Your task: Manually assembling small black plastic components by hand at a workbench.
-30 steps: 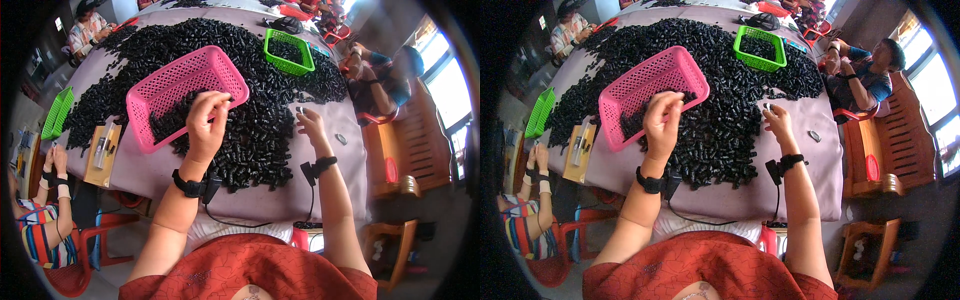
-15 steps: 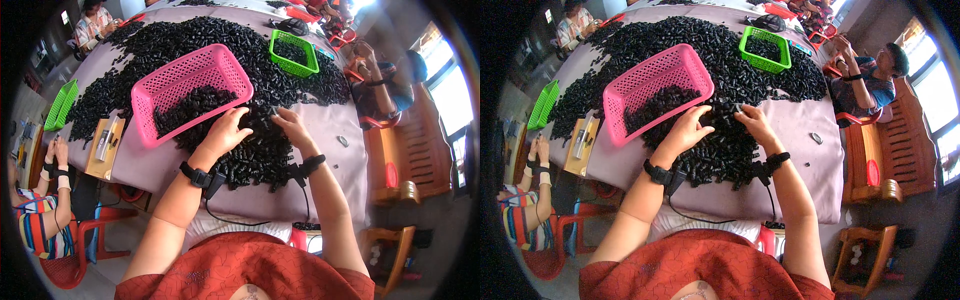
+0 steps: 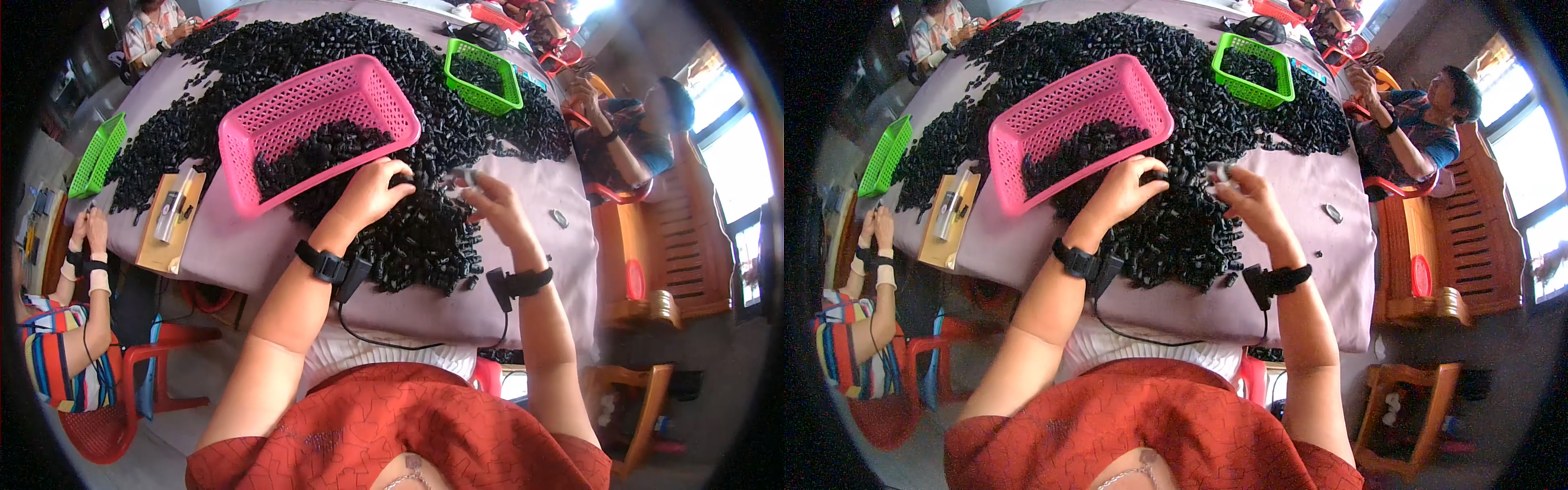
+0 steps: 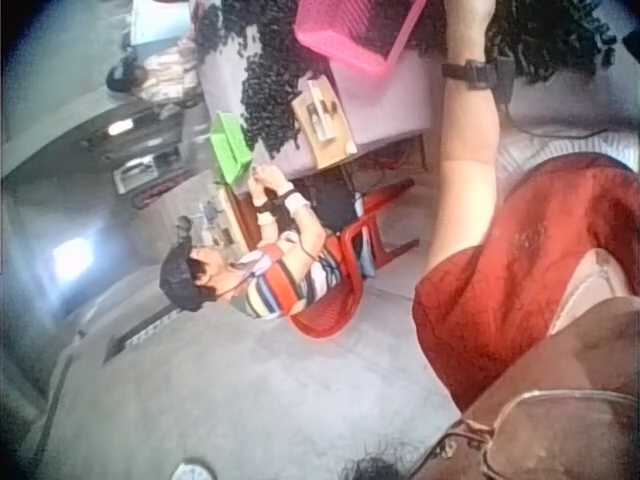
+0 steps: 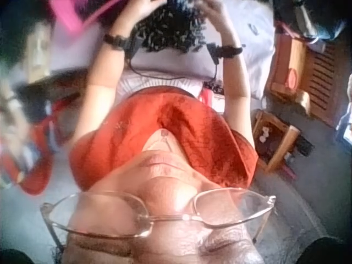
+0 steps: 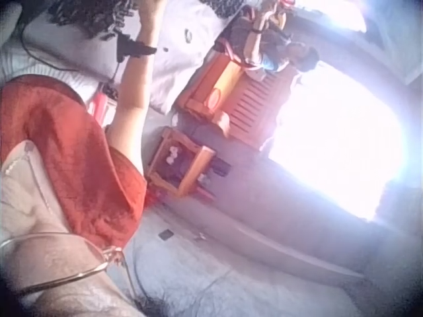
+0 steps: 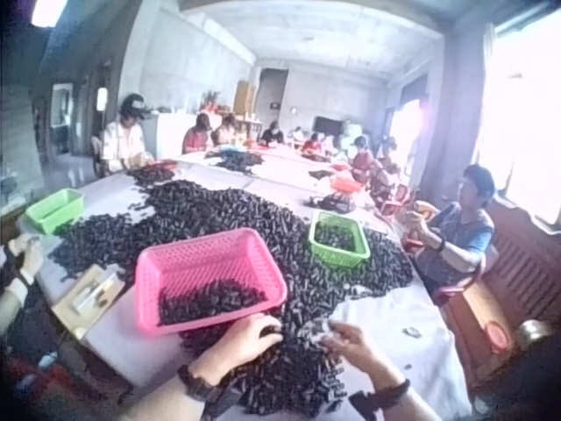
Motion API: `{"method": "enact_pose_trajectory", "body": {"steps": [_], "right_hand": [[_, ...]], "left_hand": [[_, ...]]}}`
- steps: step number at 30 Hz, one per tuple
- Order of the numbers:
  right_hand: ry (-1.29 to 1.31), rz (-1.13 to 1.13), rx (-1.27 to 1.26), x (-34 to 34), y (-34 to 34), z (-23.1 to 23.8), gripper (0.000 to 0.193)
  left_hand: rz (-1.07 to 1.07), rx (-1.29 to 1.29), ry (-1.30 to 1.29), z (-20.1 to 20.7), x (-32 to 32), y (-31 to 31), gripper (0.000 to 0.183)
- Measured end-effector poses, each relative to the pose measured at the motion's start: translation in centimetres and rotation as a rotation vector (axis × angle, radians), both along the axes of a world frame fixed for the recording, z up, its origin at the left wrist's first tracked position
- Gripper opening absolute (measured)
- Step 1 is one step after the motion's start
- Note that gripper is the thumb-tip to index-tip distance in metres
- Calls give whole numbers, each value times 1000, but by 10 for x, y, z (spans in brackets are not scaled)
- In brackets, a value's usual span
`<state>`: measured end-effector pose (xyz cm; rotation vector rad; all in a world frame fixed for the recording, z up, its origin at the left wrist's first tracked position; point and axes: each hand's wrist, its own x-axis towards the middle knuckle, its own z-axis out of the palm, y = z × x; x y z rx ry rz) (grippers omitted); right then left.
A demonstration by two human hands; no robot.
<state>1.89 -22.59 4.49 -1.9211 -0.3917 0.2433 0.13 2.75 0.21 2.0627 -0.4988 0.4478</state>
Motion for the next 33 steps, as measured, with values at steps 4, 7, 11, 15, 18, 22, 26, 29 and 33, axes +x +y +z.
{"method": "enact_pose_trajectory", "body": {"steps": [4,7,11,15,18,22,26,29,33], "right_hand": [[22,-192,-63,3,-28,-5,44],[70,-249,-55,10,-40,-24,42],[95,-157,-5,7,-20,-35,37],[69,-45,-75,1,6,-21,33],[16,59,117,-14,20,-8,25],[-282,73,-13,-24,33,8,27],[-625,66,-129,-18,36,-4,21],[-562,8,-11,-20,38,-7,14],[-414,-21,44,-27,38,1,9]], "left_hand": [[54,34,-82,-7,4,6,22],[30,-96,51,-6,5,1,22],[-28,-188,140,0,2,-4,22],[-25,-182,202,9,-1,-9,21],[-15,-105,18,8,-1,-9,22],[-45,-129,63,17,-13,-15,23],[2,-38,29,16,-14,-16,21],[0,-6,49,21,-16,-19,20],[-9,41,-55,22,-17,-28,19]]}}
